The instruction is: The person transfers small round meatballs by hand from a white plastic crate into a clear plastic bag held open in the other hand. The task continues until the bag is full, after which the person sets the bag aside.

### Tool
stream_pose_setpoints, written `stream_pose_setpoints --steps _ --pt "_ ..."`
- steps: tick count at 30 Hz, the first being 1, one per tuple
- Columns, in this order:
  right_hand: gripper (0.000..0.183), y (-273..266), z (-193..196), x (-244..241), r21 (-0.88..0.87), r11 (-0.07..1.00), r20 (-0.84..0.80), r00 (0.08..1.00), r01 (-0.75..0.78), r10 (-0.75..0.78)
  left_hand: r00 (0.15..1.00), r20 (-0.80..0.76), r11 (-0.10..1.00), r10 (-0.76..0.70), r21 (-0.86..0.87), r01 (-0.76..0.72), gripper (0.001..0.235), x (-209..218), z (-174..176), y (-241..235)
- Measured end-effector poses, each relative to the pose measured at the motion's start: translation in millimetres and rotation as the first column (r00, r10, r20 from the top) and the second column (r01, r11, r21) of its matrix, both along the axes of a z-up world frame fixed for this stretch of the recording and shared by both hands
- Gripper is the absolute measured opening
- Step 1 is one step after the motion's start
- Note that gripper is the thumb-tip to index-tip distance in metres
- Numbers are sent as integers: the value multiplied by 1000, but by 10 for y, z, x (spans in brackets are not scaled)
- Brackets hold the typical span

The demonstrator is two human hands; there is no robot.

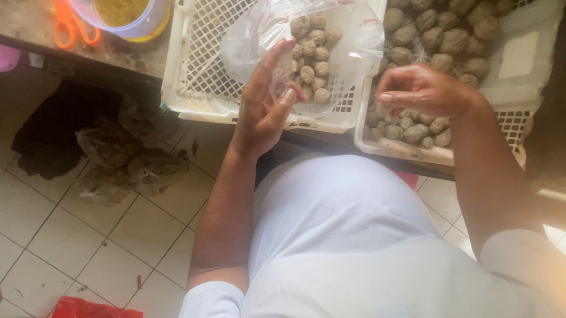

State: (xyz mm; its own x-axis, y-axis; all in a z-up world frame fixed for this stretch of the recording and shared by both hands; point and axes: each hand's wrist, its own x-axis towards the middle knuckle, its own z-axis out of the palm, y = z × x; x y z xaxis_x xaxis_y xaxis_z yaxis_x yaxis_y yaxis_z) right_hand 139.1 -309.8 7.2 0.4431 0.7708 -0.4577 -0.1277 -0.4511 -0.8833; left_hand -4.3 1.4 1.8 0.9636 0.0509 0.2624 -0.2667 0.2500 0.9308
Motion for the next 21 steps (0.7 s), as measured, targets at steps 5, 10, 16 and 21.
stream_pose_setpoints --steps 5,10,16,21 --pt "28 633 195 -151 161 984 496 855 77 -148 999 49 1000 -10 -5 10 69 51 -47 -10" --pt "28 56 142 -33 23 942 619 736 334 -275 999 39 1000 -16 -13 16 70 28 -72 -16" --pt "26 -1134 -307 163 -449 723 761 649 525 1 999 -33 998 28 66 -25 79 -15 -131 11" --pt "32 -1224 -965 200 -645 684 621 756 341 208 995 -91 995 38 90 -30 79 47 -101 -3"
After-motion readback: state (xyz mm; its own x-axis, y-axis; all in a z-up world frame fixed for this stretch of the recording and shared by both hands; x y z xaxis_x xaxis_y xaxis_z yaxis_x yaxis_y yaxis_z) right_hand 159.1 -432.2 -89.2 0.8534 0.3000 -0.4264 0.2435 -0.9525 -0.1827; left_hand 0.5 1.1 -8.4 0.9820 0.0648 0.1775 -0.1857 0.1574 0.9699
